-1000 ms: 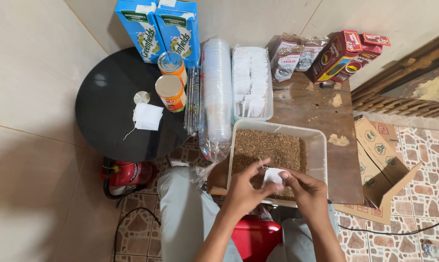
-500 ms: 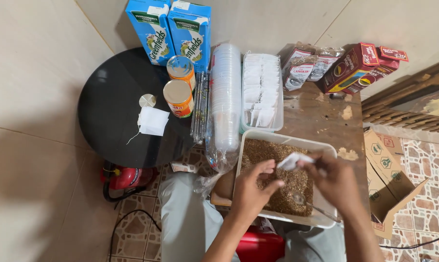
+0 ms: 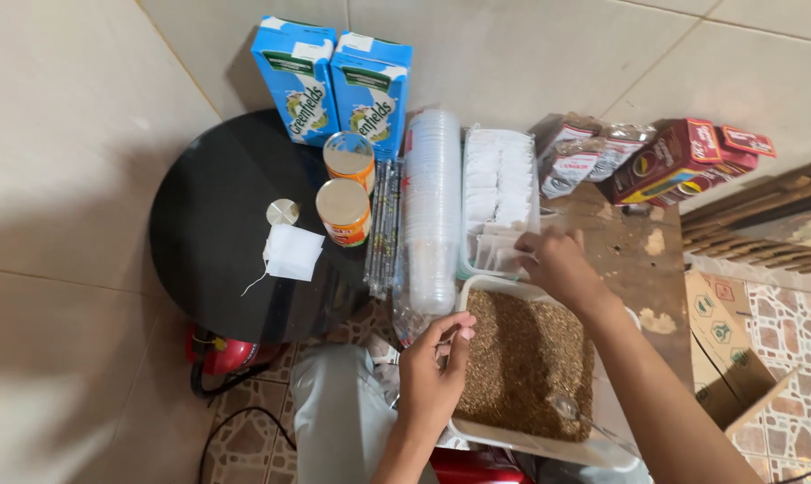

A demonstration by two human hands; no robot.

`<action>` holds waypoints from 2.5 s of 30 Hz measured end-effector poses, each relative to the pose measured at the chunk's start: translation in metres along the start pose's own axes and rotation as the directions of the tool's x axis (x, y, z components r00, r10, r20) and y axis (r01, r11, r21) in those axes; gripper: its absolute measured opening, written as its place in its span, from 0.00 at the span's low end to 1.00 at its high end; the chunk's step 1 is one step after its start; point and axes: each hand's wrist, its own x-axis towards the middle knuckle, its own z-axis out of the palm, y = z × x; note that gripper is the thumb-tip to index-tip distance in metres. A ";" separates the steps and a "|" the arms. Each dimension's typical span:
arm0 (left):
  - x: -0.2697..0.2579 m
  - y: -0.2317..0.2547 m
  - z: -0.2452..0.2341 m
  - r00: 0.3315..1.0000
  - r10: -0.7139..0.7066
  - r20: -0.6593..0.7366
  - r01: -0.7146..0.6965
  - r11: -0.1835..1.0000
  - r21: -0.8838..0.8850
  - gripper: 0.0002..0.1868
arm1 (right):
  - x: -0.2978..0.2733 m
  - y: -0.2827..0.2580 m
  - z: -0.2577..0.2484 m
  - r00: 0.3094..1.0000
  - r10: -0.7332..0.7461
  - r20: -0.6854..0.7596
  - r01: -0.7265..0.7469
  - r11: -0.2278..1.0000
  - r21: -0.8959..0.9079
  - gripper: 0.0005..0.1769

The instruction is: Manually filling small paper tea bags with tea leaves using a spoon from a plastic container.

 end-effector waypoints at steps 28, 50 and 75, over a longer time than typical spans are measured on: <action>0.015 -0.032 0.020 0.957 0.255 0.140 -0.290 0.866 0.407 0.18 | 0.054 -0.015 0.008 0.760 -0.494 0.423 0.625 0.734 -0.266 0.23; 0.198 -0.012 0.085 0.964 0.015 0.265 -0.264 0.165 0.950 0.62 | 0.047 0.002 0.067 0.883 -0.292 0.368 0.434 0.807 -0.401 0.06; 0.211 -0.038 0.084 0.940 0.097 0.326 -0.339 0.217 0.915 0.63 | 0.050 -0.013 0.041 0.856 -0.371 0.361 0.511 0.717 -0.475 0.07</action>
